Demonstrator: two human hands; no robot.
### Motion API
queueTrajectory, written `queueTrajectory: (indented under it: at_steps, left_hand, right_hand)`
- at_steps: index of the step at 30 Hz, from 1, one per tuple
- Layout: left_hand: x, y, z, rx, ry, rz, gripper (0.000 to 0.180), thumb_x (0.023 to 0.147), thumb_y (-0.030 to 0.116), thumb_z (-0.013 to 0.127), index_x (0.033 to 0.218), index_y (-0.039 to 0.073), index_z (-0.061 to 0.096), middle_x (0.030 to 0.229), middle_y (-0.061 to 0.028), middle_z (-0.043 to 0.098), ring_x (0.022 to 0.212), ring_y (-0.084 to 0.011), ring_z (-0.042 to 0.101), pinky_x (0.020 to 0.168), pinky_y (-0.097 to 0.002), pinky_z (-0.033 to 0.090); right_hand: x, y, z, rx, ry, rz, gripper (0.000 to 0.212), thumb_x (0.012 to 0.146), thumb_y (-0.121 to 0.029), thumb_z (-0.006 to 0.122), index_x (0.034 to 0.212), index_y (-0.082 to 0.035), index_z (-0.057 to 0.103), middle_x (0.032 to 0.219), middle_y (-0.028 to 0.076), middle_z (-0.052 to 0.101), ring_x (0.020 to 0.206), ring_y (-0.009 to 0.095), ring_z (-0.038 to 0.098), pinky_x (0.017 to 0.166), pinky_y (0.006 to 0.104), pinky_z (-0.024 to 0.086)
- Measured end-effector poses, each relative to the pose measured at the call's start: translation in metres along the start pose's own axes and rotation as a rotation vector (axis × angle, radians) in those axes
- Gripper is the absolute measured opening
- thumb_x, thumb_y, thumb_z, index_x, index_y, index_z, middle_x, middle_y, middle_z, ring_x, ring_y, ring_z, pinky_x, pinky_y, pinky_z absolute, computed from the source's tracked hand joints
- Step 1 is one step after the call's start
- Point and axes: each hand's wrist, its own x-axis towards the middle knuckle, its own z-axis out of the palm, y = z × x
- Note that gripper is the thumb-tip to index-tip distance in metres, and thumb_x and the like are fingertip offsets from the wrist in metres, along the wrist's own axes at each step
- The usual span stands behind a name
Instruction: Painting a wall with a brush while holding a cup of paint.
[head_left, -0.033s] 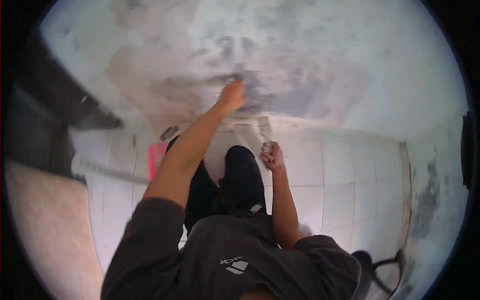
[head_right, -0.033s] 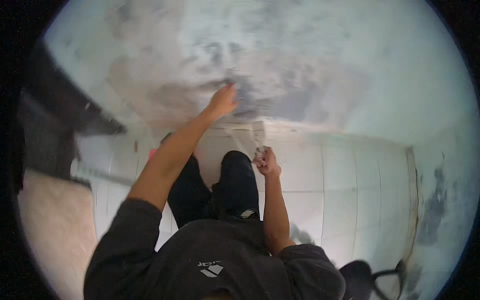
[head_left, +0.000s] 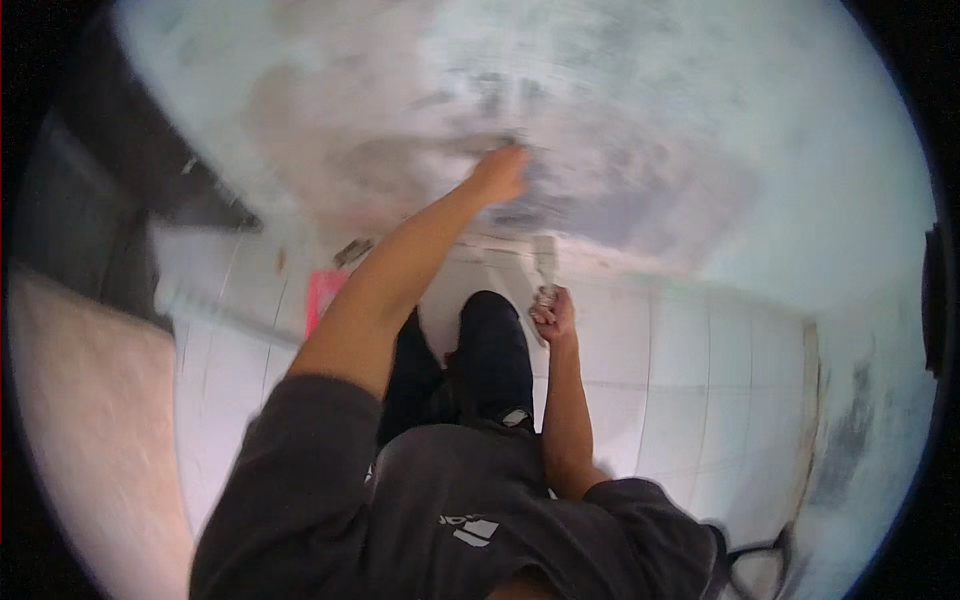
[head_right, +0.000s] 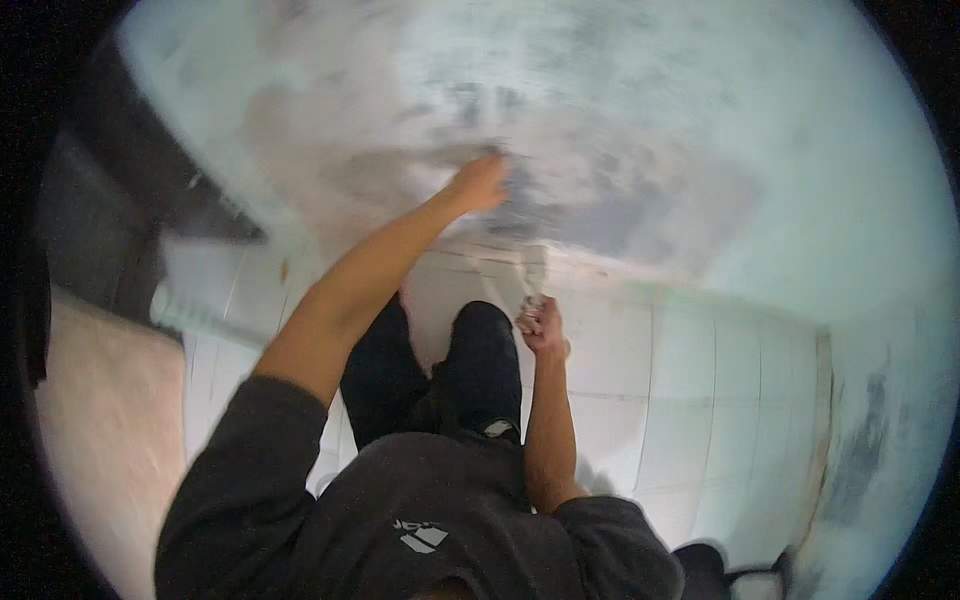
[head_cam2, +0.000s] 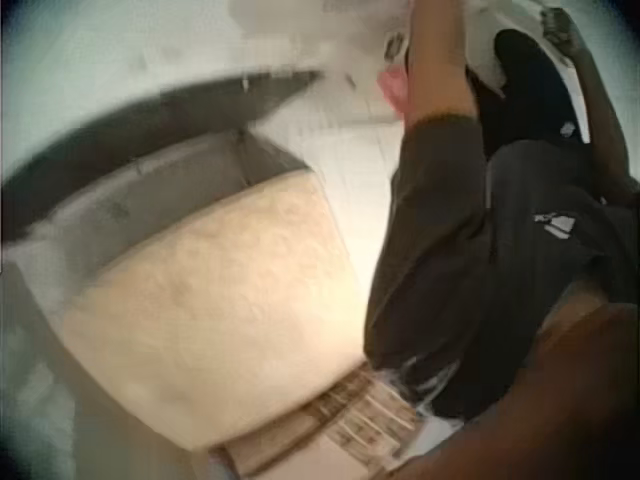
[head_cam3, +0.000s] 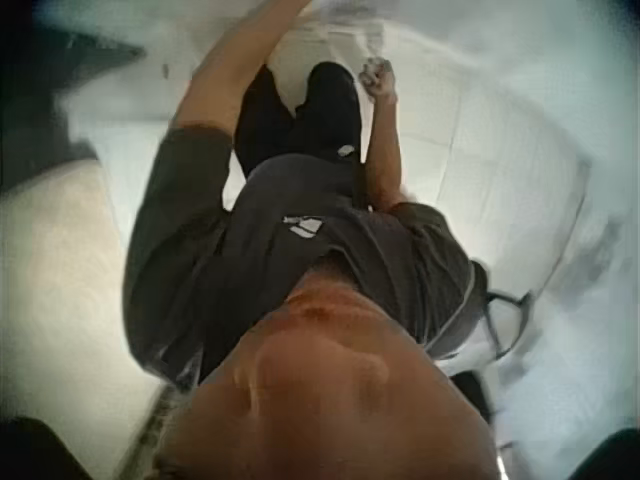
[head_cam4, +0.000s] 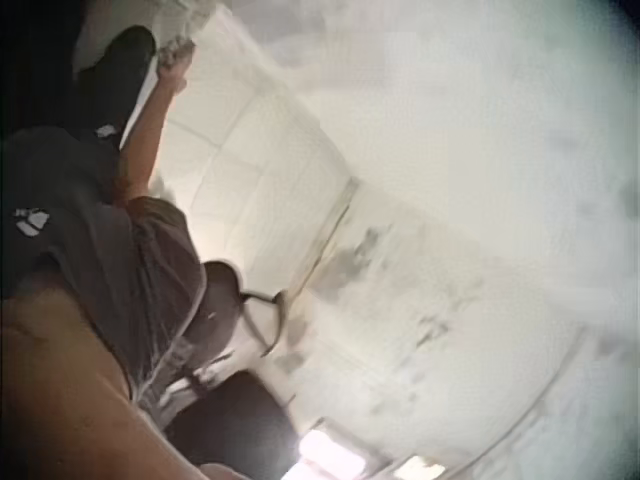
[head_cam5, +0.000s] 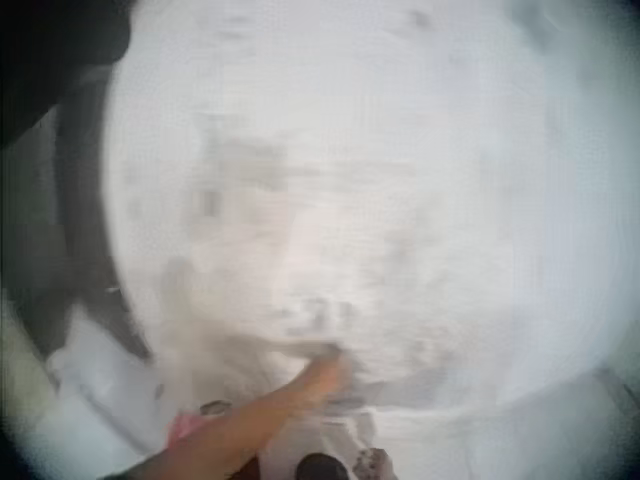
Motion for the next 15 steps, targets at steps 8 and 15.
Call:
queueTrajectory:
  at_steps: [8,15]
  left_hand:
    - [0.082,0.019,-0.104,0.312,-0.439,0.084,0.055,0.072,0.04,0.069,0.116,0.008,0.06,0.108,-0.0154,0.065,0.098,-0.0327,0.062,0.076,-0.049,0.051]
    - [0.142,0.079,-0.124,0.24,-0.916,0.015,0.058,0.076,0.045,0.068,0.12,0.008,0.06,0.112,-0.0159,0.064,0.096,-0.0303,0.063,0.078,-0.044,0.05]
  right_hand:
    - [0.009,0.016,0.022,0.028,-0.138,-0.002,0.028,0.092,-0.03,0.047,0.072,-0.01,0.046,0.052,-0.003,0.039,0.031,0.008,0.029,0.036,0.0245,0.025]
    - [0.03,-0.01,0.042,-0.018,0.019,-0.043,0.028,0.095,-0.033,0.047,0.078,-0.011,0.048,0.051,-0.003,0.037,0.032,0.009,0.024,0.038,0.0253,0.025]
